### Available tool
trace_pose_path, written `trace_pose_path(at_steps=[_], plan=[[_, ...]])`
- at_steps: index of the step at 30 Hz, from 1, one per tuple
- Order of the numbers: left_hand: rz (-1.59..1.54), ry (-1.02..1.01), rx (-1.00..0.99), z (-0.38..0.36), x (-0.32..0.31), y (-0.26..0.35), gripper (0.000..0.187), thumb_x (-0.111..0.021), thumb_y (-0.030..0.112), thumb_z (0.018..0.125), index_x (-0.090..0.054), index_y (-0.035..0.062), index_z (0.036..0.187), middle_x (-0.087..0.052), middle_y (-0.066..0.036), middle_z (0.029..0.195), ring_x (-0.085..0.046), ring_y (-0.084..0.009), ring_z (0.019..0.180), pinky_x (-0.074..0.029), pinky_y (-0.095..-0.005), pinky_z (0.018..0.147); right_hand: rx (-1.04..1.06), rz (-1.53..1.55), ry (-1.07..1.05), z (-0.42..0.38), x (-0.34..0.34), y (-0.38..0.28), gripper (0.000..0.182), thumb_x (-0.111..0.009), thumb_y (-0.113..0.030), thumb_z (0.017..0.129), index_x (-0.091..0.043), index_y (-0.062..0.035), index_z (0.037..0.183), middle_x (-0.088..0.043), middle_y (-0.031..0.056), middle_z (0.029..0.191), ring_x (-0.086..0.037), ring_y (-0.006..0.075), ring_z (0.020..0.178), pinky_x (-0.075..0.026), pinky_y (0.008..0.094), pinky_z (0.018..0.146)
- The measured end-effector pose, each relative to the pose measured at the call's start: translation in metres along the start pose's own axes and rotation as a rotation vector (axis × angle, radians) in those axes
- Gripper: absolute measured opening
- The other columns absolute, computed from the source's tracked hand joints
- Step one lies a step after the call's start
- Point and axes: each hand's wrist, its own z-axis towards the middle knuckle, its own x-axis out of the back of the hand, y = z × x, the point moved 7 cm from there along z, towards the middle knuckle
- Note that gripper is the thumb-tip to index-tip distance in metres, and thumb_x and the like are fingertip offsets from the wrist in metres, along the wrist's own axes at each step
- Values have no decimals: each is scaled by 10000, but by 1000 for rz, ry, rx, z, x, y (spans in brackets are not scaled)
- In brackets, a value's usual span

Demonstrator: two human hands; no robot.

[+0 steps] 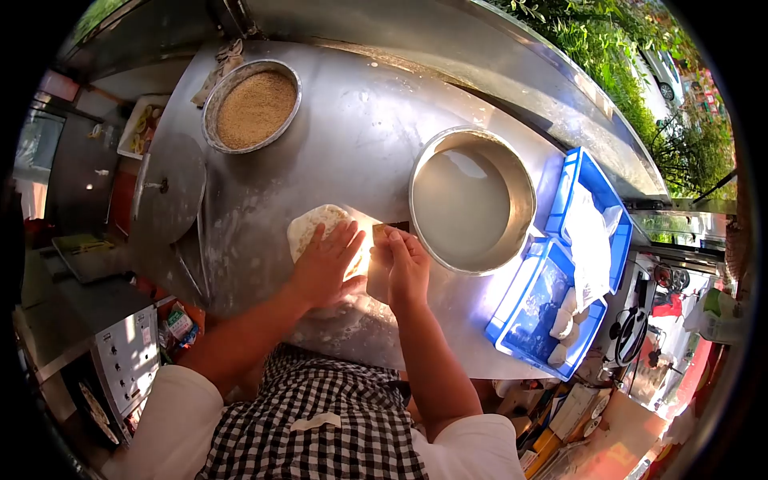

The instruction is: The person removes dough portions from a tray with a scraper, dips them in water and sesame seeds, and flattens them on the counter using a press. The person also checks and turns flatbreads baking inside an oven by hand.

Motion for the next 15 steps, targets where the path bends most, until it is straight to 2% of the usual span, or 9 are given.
trace_pose_path(at_steps=[3, 6, 7, 10, 11, 15], plan=[[-45, -94, 57, 8, -29, -12, 913, -661, 570, 986, -319, 103, 1692, -293, -129, 1769, -228, -311, 1653, -122, -580, 1337, -26, -23, -32, -7, -11, -3, 280, -643, -217, 1097, -708, 20, 1233, -739, 81, 1006, -715, 159, 876, -593, 296, 851], [50, 11, 135, 10, -29, -32, 902, -634, 579, 1004, -309, 102, 1697, -277, -132, 1776, -214, -322, 1657, -121, -582, 1337, -42, -47, -32, -13, -17, 2, 295, -677, -235, 1077, -707, 23, 1217, -743, 78, 959, -715, 158, 828, -594, 300, 818], [25, -16, 118, 9, -28, -33, 905, -619, 584, 1013, -306, 78, 1694, -274, -155, 1773, -221, -350, 1651, -118, -587, 1335, -59, -59, -26, -18, -18, 1, 300, -682, -239, 1074, -707, 25, 1215, -743, 80, 959, -715, 159, 830, -595, 304, 817], [24, 85, 252, 0, -20, -51, 832, -600, 544, 1035, -326, 108, 1688, -280, -131, 1771, -230, -318, 1648, -125, -565, 1339, -75, -120, -80, -8, -23, -2, 309, -696, -241, 1063, -705, 32, 1208, -743, 89, 974, -716, 165, 845, -594, 309, 821], [90, -17, 255, -11, -25, -53, 843, -624, 522, 1027, -321, 102, 1691, -296, -140, 1763, -248, -326, 1641, -137, -605, 1324, -65, -121, -80, -11, -23, -4, 308, -696, -239, 1062, -705, 33, 1207, -742, 90, 976, -716, 166, 848, -593, 309, 822], [74, 96, 174, -24, -13, -54, 852, -646, 513, 1018, -342, 64, 1676, -318, -177, 1746, -272, -361, 1628, -148, -653, 1302, -107, -154, -70, -16, -21, 2, 310, -686, -236, 1067, -701, 34, 1220, -743, 94, 980, -714, 164, 859, -590, 309, 821]])
